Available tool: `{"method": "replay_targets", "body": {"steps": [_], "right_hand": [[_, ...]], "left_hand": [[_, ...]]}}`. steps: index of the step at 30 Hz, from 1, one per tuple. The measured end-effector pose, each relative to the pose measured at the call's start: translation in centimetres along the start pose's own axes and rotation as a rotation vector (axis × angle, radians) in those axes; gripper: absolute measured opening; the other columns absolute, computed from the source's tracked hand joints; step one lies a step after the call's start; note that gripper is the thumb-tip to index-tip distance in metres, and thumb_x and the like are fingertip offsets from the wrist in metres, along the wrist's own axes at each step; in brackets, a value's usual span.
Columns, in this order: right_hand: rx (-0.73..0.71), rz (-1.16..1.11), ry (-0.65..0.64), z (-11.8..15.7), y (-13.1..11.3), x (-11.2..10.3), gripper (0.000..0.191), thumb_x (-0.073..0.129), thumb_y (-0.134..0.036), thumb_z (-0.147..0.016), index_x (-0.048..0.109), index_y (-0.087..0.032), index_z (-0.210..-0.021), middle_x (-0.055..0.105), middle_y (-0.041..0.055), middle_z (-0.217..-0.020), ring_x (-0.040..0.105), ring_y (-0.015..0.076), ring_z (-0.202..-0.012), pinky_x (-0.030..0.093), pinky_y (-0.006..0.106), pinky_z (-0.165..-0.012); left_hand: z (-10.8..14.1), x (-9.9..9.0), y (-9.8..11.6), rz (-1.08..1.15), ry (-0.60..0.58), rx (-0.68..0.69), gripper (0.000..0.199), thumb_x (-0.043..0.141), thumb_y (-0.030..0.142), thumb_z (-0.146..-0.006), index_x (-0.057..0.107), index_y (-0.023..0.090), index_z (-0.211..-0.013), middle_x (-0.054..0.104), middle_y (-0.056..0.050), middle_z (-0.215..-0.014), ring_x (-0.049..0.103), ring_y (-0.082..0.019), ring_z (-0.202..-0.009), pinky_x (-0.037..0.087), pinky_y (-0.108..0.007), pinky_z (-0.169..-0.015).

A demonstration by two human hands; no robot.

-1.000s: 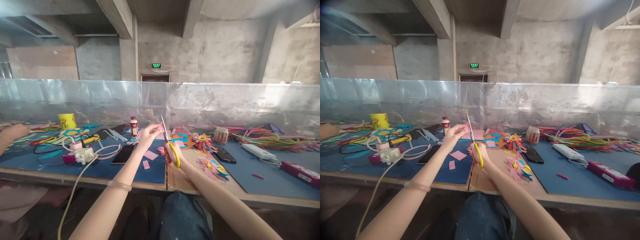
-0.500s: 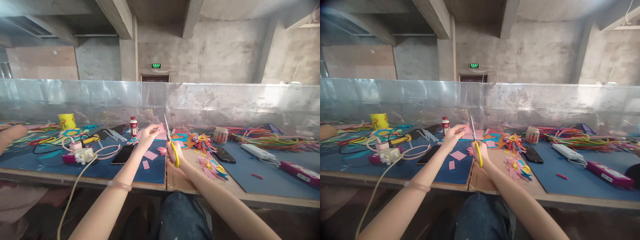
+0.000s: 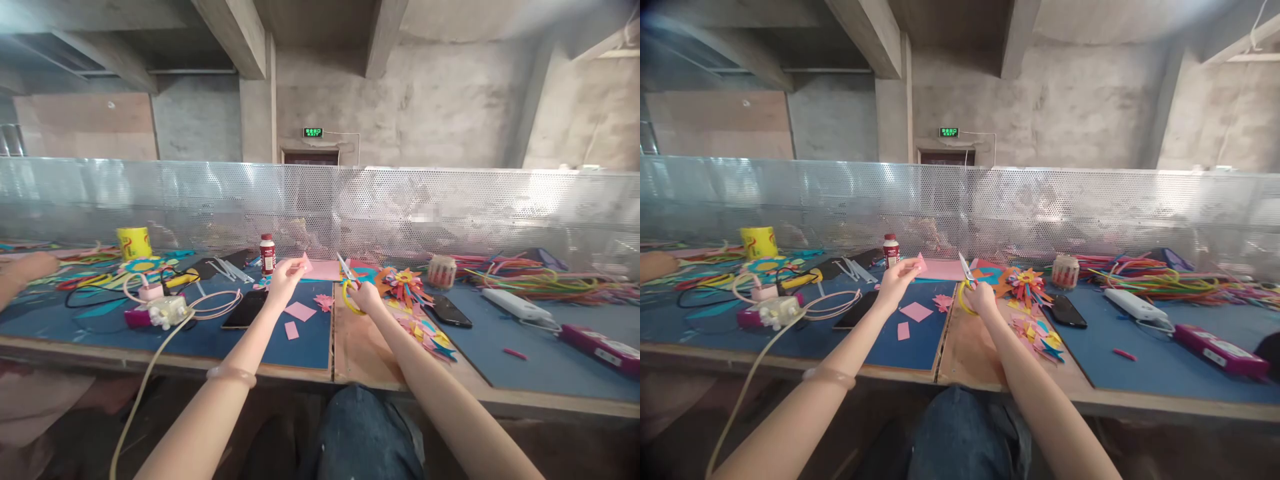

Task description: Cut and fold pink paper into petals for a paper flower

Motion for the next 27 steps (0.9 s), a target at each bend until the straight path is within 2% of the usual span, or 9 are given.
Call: {"method": "replay_targets", "body": {"steps": [6,9,11,13,14,17,19,22,27], "right_hand": [[0.095,0.348,-0.052,1.0,1.4,-0.2,0.018,0.063,-0.015,-0.062,0.067,-0.010,-0.078,0.065,0.0215,-0.089,0.058,0.0326,-0.091,0.043,0.035,-0.069],[0.069,0.471,-0.029,1.3,0.7,-0.8,0.018,0.062,-0.019,-0.067,0.067,-0.009,-0.081,0.064,0.0219,-0.092,0.050,0.0356,-0.103,0.040,0.041,-0.076],[-0.014,0.498,0.037,1.4,-0.5,-1.3,0.022,0.057,-0.028,-0.074,0.067,-0.008,-0.079,0.063,0.0220,-0.093,0.048,0.0340,-0.103,0.038,0.041,-0.080],[-0.150,0.340,0.073,1.5,-2.1,-1.4,0.036,0.046,-0.038,-0.082,0.066,-0.009,-0.077,0.063,0.0184,-0.091,0.051,0.0287,-0.097,0.039,0.036,-0.079],[-0.204,0.182,0.032,1.6,-2.8,-1.1,0.042,0.040,-0.043,-0.084,0.066,-0.010,-0.076,0.064,0.0149,-0.086,0.054,0.0254,-0.091,0.040,0.033,-0.076],[-0.286,-0.300,-0.187,2.1,-4.4,0.3,0.048,0.036,-0.051,-0.083,0.064,-0.012,-0.082,0.064,0.0063,-0.079,0.056,0.0183,-0.079,0.041,0.026,-0.067],[-0.296,-0.475,-0.294,2.5,-4.9,1.0,0.043,0.044,-0.050,-0.078,0.064,-0.013,-0.084,0.064,0.0042,-0.078,0.056,0.0165,-0.078,0.040,0.025,-0.066],[-0.293,-0.559,-0.343,2.9,-5.1,1.2,0.034,0.052,-0.044,-0.074,0.065,-0.013,-0.081,0.063,0.0030,-0.075,0.054,0.0144,-0.073,0.038,0.024,-0.067],[-0.259,-0.563,-0.309,2.8,-4.8,1.0,0.029,0.056,-0.040,-0.070,0.063,-0.012,-0.070,0.058,-0.0002,-0.064,0.048,0.0108,-0.062,0.035,0.023,-0.063]], "left_hand": [[1.0,1.0,-0.6,0.076,-0.079,-0.024,0.043,0.057,0.031,-0.072,0.054,0.017,-0.113,0.065,-0.008,-0.094,0.061,-0.016,-0.078,0.047,-0.027,-0.065],[1.4,1.8,-0.6,0.071,-0.145,-0.061,0.037,0.057,0.031,-0.073,0.059,0.016,-0.107,0.065,-0.009,-0.095,0.060,-0.017,-0.080,0.047,-0.028,-0.067],[1.6,2.2,-0.6,0.050,-0.189,-0.083,0.033,0.057,0.031,-0.074,0.061,0.016,-0.103,0.065,-0.010,-0.098,0.060,-0.017,-0.079,0.047,-0.029,-0.068],[1.9,2.6,-0.5,0.052,-0.238,-0.083,0.034,0.056,0.030,-0.074,0.061,0.017,-0.105,0.064,-0.010,-0.102,0.060,-0.017,-0.080,0.047,-0.029,-0.069],[2.0,2.9,-0.5,0.060,-0.262,-0.080,0.035,0.057,0.029,-0.074,0.060,0.018,-0.107,0.064,-0.010,-0.103,0.060,-0.017,-0.082,0.047,-0.029,-0.069],[2.3,3.4,-0.6,0.072,-0.312,-0.071,0.037,0.059,0.029,-0.072,0.059,0.018,-0.108,0.064,-0.009,-0.102,0.060,-0.017,-0.084,0.047,-0.028,-0.068],[2.3,3.6,-0.7,0.053,-0.324,-0.060,0.036,0.060,0.030,-0.072,0.060,0.017,-0.105,0.065,-0.009,-0.097,0.061,-0.017,-0.079,0.047,-0.027,-0.065],[2.5,3.9,-0.7,0.021,-0.347,-0.043,0.032,0.059,0.033,-0.073,0.063,0.016,-0.100,0.067,-0.009,-0.094,0.061,-0.016,-0.074,0.047,-0.027,-0.061],[2.9,4.3,-1.4,0.011,-0.375,-0.093,0.036,0.063,0.032,-0.069,0.063,0.016,-0.101,0.068,-0.010,-0.095,0.062,-0.019,-0.076,0.049,-0.031,-0.067]]}}
Point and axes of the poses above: each hand's wrist, its own z-axis away from the middle knuckle, its own x-axis out of the palm, y = z × x, the point moved 6 cm from there along -z, towards the middle knuckle
